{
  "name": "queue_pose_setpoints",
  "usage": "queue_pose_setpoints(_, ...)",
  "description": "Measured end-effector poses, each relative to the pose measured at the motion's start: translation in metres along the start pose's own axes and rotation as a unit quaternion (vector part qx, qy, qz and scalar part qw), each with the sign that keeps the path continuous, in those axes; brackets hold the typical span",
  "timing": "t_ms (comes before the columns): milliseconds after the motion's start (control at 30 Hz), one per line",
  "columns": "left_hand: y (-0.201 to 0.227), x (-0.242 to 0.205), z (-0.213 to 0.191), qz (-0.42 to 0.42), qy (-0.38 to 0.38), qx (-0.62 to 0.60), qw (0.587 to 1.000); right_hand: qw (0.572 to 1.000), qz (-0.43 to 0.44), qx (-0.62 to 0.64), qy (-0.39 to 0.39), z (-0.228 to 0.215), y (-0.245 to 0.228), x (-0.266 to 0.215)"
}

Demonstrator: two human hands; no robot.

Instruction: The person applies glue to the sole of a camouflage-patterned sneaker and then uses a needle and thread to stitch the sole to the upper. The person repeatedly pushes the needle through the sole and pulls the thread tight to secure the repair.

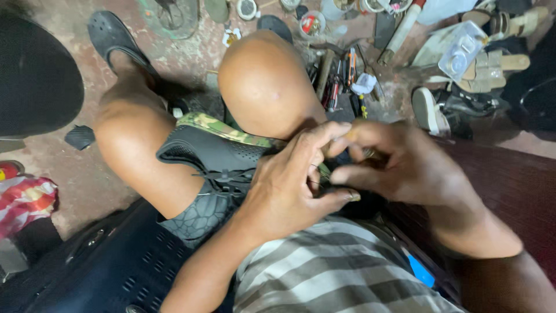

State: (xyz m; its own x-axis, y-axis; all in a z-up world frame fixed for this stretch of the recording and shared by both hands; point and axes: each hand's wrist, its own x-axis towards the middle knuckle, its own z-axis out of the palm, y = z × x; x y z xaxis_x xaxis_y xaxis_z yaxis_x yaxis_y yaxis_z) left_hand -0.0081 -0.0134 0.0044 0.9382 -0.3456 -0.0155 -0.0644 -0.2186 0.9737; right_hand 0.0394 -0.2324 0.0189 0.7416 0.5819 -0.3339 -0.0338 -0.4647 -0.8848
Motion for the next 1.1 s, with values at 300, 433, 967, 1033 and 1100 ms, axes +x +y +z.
queue_pose_setpoints(300,0.0,0.0,-0.001,-0.055,-0.005,-0.036,0.998,0.9,-0.016,-0.416,0.127,-0.074,0.039,0.021)
queue_pose_setpoints(433,0.003,0.004,-0.002,-0.047,-0.007,-0.04,0.998,0.89,0.075,-0.4,0.206,-0.156,0.074,0.033)
queue_pose_setpoints(967,0.006,0.013,-0.003,0.016,0.013,0.004,1.0,0.966,0.076,-0.242,-0.044,-0.003,0.009,-0.038)
queue_pose_setpoints(1033,0.004,0.012,-0.002,-0.013,-0.006,0.0,1.0,0.978,0.051,-0.193,-0.058,-0.003,0.017,-0.035)
queue_pose_setpoints(1100,-0.002,0.006,0.003,-0.08,-0.032,-0.04,0.995,0.992,0.016,-0.099,-0.075,-0.004,0.033,-0.042)
